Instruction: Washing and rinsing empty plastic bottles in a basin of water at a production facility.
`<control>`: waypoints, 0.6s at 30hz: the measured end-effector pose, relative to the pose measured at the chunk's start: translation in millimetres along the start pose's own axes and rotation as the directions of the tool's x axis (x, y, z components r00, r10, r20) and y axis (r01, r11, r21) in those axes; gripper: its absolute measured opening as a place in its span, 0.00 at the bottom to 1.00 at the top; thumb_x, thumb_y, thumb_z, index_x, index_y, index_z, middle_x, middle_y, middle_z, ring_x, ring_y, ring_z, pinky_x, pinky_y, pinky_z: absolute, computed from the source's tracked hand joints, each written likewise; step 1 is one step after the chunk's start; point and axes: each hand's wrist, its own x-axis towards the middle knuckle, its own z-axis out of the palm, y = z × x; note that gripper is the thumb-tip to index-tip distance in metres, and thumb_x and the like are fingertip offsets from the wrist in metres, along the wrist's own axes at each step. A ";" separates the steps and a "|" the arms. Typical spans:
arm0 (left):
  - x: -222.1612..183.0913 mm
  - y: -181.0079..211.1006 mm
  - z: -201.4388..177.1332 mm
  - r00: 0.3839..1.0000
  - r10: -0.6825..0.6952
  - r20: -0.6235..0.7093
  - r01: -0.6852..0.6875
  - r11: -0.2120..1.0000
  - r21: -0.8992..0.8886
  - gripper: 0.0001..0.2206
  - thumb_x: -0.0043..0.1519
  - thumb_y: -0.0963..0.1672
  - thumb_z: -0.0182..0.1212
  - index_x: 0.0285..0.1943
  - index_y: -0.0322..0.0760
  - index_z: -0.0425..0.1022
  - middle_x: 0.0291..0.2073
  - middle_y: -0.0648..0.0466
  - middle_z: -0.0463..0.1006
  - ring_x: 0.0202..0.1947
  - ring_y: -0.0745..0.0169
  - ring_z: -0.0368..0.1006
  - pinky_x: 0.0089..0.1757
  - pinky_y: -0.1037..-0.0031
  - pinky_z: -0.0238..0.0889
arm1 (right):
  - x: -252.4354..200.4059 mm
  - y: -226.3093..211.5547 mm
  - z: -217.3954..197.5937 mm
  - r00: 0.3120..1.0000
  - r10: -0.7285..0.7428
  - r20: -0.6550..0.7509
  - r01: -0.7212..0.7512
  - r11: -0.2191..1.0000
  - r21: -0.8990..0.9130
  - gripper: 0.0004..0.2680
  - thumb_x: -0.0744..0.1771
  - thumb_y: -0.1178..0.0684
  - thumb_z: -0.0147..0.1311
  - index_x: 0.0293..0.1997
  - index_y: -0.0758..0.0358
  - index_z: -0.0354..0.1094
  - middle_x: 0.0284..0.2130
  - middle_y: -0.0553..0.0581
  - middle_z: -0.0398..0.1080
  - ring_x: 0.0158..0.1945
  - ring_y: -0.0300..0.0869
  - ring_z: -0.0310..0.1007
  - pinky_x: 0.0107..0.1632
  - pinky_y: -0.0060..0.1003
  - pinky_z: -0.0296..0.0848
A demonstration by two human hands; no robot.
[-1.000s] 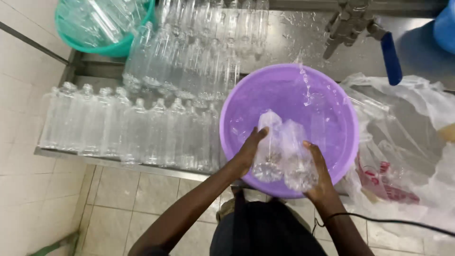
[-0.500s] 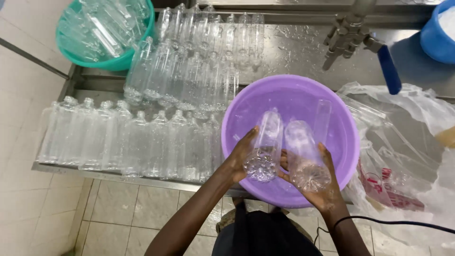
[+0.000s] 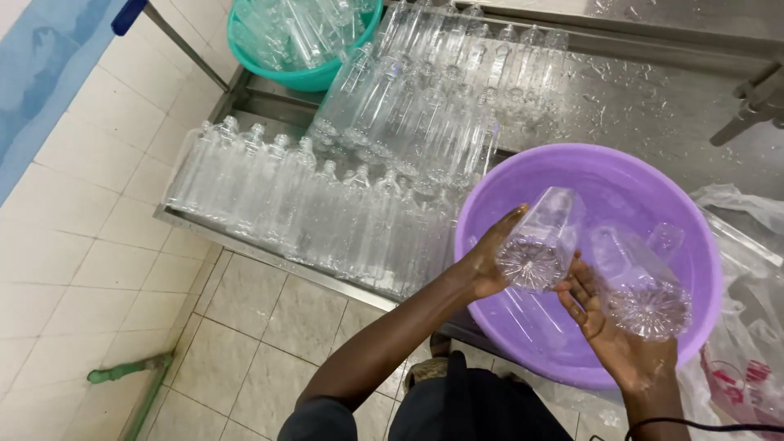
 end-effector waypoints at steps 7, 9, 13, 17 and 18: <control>-70.6 67.5 -0.4 0.982 -0.186 -0.038 0.181 0.978 -0.100 0.40 0.71 0.55 0.68 0.83 0.26 0.56 0.60 0.29 0.77 0.55 0.34 0.80 0.54 0.43 0.77 | 49.4 62.9 25.0 0.996 0.080 -0.028 -0.085 0.938 -0.335 0.43 0.66 0.22 0.60 0.77 0.76 0.50 0.67 0.79 0.64 0.66 0.66 0.69 0.67 0.65 0.66; -102.0 94.2 -6.8 0.945 -0.258 -0.201 0.265 0.964 0.005 0.44 0.66 0.60 0.68 0.80 0.27 0.60 0.54 0.36 0.81 0.47 0.42 0.84 0.49 0.53 0.83 | 75.5 78.2 9.4 0.996 0.067 -0.057 -0.088 0.780 -0.620 0.38 0.66 0.31 0.73 0.73 0.76 0.59 0.58 0.74 0.74 0.56 0.57 0.80 0.57 0.56 0.83; -170.7 149.7 -19.0 0.777 0.011 -0.629 0.462 0.669 0.583 0.49 0.62 0.63 0.67 0.89 0.57 0.42 0.71 0.30 0.65 0.58 0.35 0.77 0.43 0.53 0.77 | 148.7 101.9 -90.9 0.939 0.058 -0.340 -0.329 0.450 -0.831 0.29 0.68 0.29 0.53 0.66 0.67 0.67 0.50 0.63 0.72 0.48 0.55 0.73 0.52 0.55 0.73; -220.7 199.6 -64.0 0.625 0.231 -0.746 0.657 0.360 0.662 0.51 0.60 0.61 0.72 0.87 0.48 0.45 0.75 0.35 0.68 0.62 0.39 0.75 0.41 0.62 0.78 | 218.7 166.4 -159.7 0.947 0.013 -0.320 -0.318 0.155 -0.936 0.37 0.63 0.34 0.73 0.72 0.72 0.57 0.51 0.63 0.68 0.47 0.48 0.72 0.44 0.43 0.79; -223.1 214.1 -76.9 0.631 0.219 -0.744 0.659 0.356 0.663 0.51 0.60 0.61 0.72 0.87 0.48 0.45 0.75 0.35 0.68 0.62 0.39 0.75 0.41 0.62 0.78 | 229.8 182.7 -144.2 0.947 0.000 -0.322 -0.317 0.160 -0.935 0.37 0.63 0.34 0.73 0.72 0.72 0.57 0.51 0.63 0.68 0.47 0.48 0.72 0.44 0.43 0.79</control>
